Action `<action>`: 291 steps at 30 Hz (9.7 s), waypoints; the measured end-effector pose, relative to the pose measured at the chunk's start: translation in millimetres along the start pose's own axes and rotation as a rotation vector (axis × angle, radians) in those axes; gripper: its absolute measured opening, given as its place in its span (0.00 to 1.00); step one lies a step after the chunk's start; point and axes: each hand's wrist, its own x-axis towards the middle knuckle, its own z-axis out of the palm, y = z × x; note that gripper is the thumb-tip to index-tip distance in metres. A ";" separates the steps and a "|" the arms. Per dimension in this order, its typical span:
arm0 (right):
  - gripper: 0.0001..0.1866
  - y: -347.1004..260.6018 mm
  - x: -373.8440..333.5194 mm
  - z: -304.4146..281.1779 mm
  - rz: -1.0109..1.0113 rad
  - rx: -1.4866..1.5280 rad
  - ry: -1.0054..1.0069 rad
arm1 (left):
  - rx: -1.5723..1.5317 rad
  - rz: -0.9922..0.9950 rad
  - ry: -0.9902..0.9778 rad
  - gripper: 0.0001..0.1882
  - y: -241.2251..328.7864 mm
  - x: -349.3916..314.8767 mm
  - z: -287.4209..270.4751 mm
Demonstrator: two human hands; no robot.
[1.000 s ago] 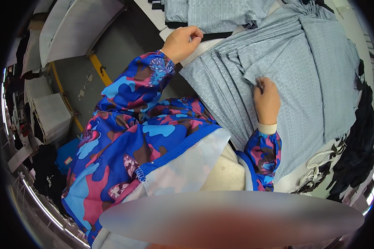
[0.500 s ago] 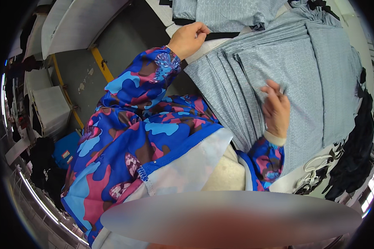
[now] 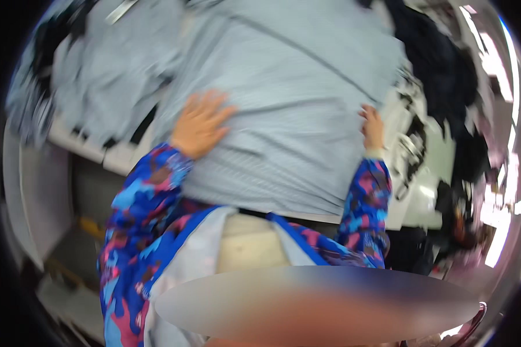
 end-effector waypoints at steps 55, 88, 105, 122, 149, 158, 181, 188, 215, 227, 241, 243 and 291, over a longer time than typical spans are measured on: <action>0.13 32.8 -238.9 -79.4 0.023 -0.128 0.066 | -1.167 -0.616 -0.336 0.25 -60.8 -15.8 -14.7; 0.07 24.2 -202.8 -76.7 -0.092 -0.003 0.329 | -1.206 -0.171 -0.718 0.15 301.4 147.8 103.5; 0.08 35.5 -218.6 -77.6 0.052 0.288 0.297 | -1.339 -0.220 -0.707 0.14 301.9 144.9 106.6; 0.08 34.5 -221.0 -76.7 -0.224 0.003 0.335 | -1.211 -0.174 -0.824 0.12 303.7 150.0 104.1; 0.12 17.2 -221.6 -99.3 -0.351 -0.516 0.277 | -1.136 -0.116 -0.832 0.13 303.2 151.5 100.5; 0.13 12.1 -212.8 -106.4 -0.435 -0.589 0.183 | -1.062 -0.079 -0.888 0.15 302.7 155.1 98.3; 0.08 30.8 -206.9 -108.9 -0.218 -0.125 0.142 | -1.103 -0.111 -0.836 0.16 304.5 154.3 91.2; 0.09 40.4 -225.0 -115.0 -0.029 -0.007 0.290 | -1.076 -0.153 -0.962 0.13 303.1 158.8 96.8; 0.07 30.8 -221.9 -82.1 -0.119 -0.181 0.300 | -1.224 -0.199 -0.831 0.14 304.9 152.7 112.4; 0.16 44.2 -228.4 -70.5 0.163 0.501 0.145 | -1.278 -0.335 -0.836 0.15 300.0 158.5 116.9; 0.13 36.0 -205.5 -65.5 0.040 0.275 0.238 | -1.391 -0.528 -0.673 0.14 288.8 164.4 118.3; 0.13 29.9 -206.6 -63.9 -0.010 0.249 0.227 | -1.351 -0.453 -0.673 0.15 283.5 166.3 135.2; 0.16 22.8 -218.5 -75.4 -0.168 -0.360 0.338 | -1.256 -0.294 -0.871 0.09 284.1 171.3 111.4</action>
